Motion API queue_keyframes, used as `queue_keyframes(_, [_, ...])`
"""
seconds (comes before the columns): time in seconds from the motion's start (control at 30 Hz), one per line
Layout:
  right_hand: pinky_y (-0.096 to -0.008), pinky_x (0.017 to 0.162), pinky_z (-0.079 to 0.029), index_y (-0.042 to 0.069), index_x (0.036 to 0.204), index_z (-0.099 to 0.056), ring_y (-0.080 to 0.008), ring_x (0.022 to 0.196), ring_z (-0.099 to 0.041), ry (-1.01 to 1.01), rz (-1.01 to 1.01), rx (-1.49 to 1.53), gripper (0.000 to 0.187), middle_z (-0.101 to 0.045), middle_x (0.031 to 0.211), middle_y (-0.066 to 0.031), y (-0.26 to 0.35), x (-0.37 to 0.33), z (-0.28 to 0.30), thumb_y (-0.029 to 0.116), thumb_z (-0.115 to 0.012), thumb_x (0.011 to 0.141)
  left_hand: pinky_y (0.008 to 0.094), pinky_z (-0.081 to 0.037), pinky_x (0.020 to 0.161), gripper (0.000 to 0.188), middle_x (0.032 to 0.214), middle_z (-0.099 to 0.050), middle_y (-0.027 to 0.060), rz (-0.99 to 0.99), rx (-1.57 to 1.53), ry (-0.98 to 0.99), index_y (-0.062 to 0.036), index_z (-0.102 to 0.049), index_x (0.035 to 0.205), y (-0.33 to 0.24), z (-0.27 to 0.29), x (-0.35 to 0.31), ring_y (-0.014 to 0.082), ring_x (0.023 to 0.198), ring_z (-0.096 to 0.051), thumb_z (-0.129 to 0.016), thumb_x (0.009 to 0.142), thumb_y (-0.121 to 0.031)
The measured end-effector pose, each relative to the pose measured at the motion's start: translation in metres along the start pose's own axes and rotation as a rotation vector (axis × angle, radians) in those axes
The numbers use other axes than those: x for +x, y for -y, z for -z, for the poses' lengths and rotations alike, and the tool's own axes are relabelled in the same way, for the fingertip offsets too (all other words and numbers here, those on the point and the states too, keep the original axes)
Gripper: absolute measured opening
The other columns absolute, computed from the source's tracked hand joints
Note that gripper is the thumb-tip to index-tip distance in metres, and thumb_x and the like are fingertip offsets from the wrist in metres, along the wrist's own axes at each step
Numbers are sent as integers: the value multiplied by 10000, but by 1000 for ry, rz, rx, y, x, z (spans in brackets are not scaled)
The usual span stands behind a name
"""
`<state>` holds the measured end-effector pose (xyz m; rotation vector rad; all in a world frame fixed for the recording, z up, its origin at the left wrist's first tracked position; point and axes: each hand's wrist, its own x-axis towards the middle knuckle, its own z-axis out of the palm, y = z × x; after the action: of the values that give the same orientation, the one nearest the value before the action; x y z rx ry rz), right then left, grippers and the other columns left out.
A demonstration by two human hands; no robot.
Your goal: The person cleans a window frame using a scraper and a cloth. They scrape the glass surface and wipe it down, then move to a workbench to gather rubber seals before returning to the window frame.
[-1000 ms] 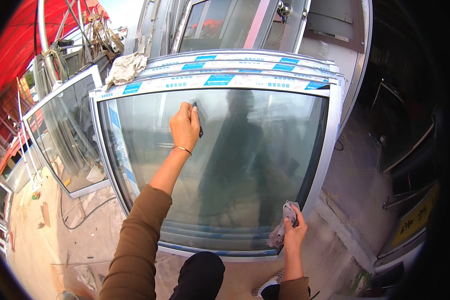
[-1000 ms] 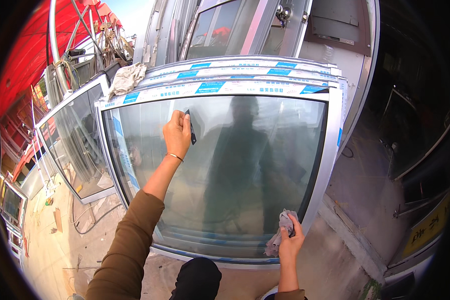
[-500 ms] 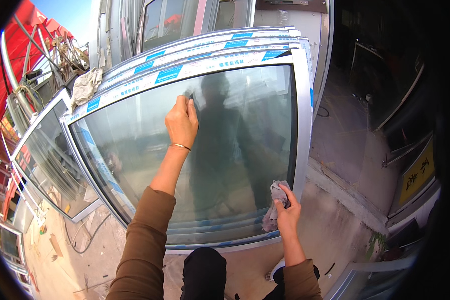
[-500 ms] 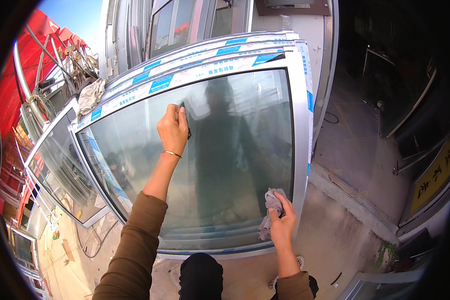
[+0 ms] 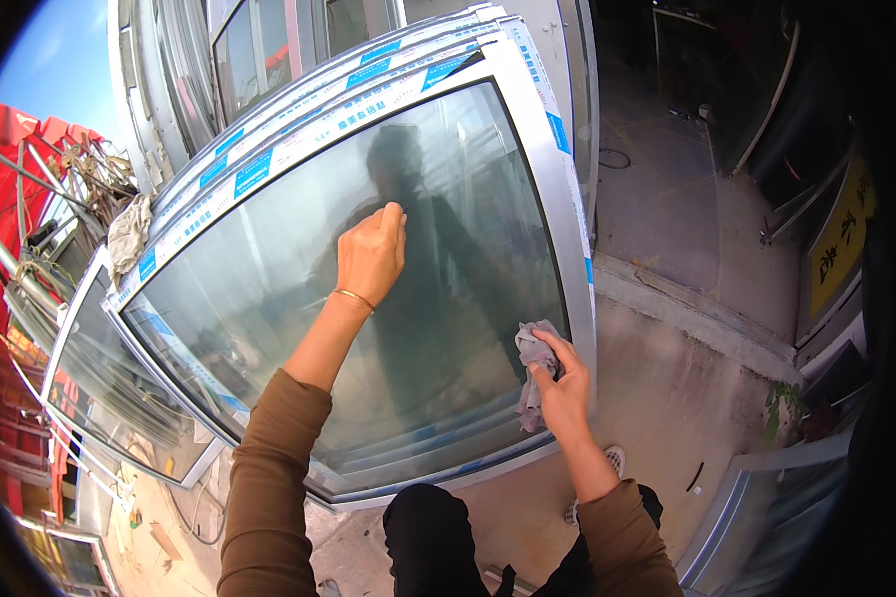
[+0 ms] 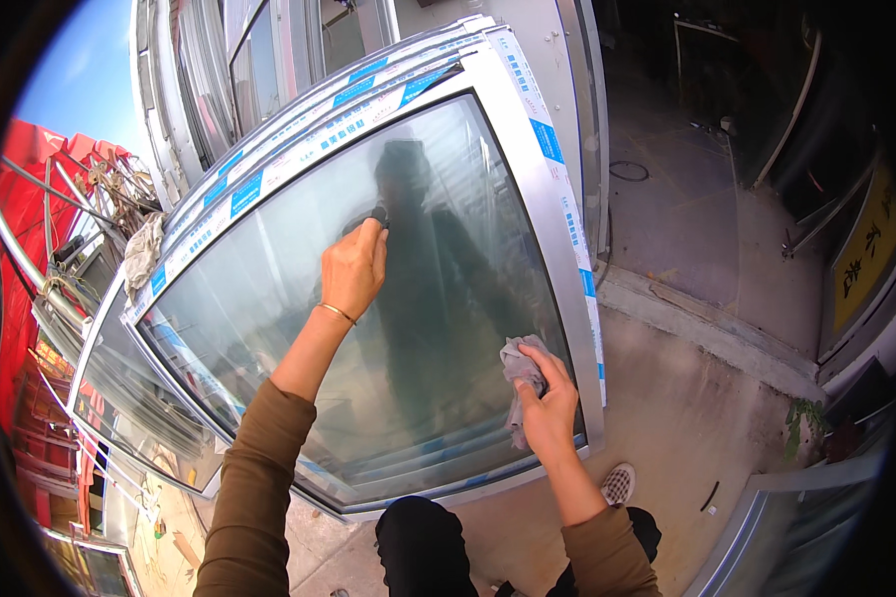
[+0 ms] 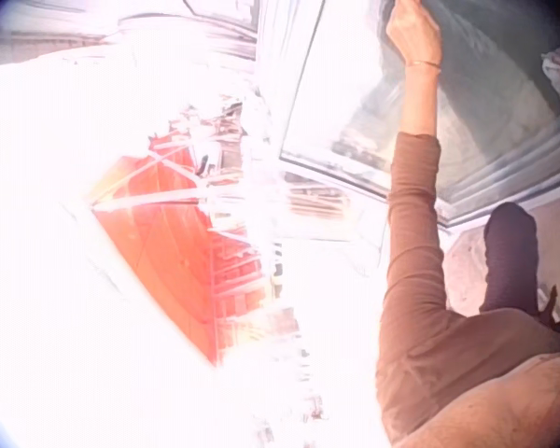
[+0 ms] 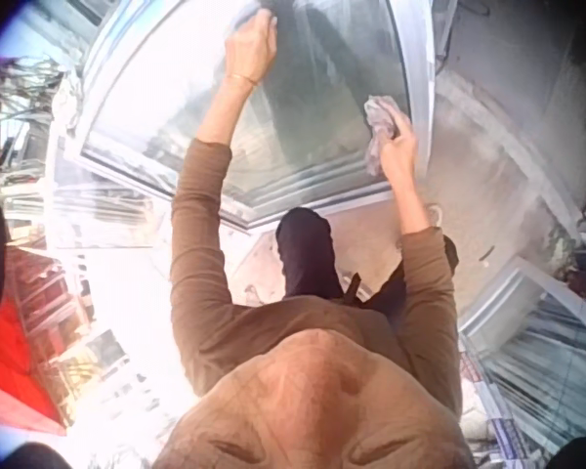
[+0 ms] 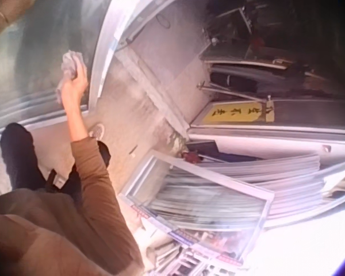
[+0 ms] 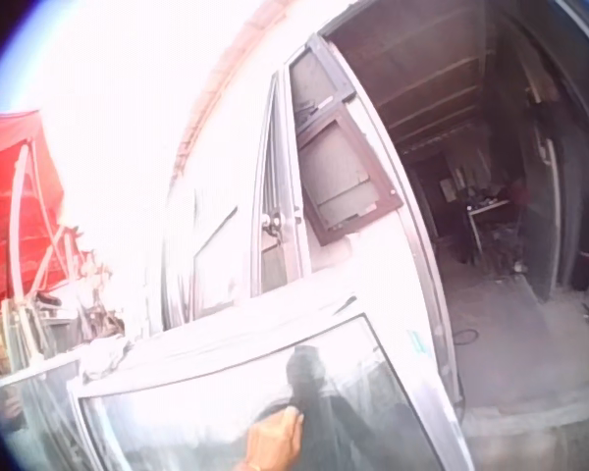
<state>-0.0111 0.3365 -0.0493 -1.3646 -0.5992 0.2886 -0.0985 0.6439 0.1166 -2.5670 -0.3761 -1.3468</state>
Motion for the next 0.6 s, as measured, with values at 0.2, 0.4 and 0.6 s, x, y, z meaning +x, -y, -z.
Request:
queue_keyframes(0.2, [-349, 1098, -477, 17, 1295, -722, -300, 1246, -663, 2, 11, -10, 465, -676, 1325, -153, 6, 0, 0, -122, -660, 856, 444, -476, 578, 168, 736, -620, 155, 41, -1, 11, -41, -556, 924, -14, 1, 4, 376, 627, -602, -675, 1028, -99])
queue_keyframes(0.4, [-350, 1092, -482, 24, 1290, -726, -300, 1237, -667, -5, -5, 13, 463, -676, 1327, -154, 11, -1, 1, -126, -658, 857, 404, -479, 569, 159, 708, -627, 138, 270, 7, -195, -28, -578, 920, -10, -7, 4, 342, 588, -589, -681, 1023, -92])
queue_keyframes(0.6, [-325, 1104, -455, -3, 1325, -703, -246, 1270, -630, 15, -18, 18, 470, -659, 1334, -140, 14, 0, 6, -107, -628, 872, 455, -470, 559, 173, 707, -606, 135, 223, 15, -177, -49, -532, 929, -8, -10, 3, 371, 611, -593, -668, 1024, -97])
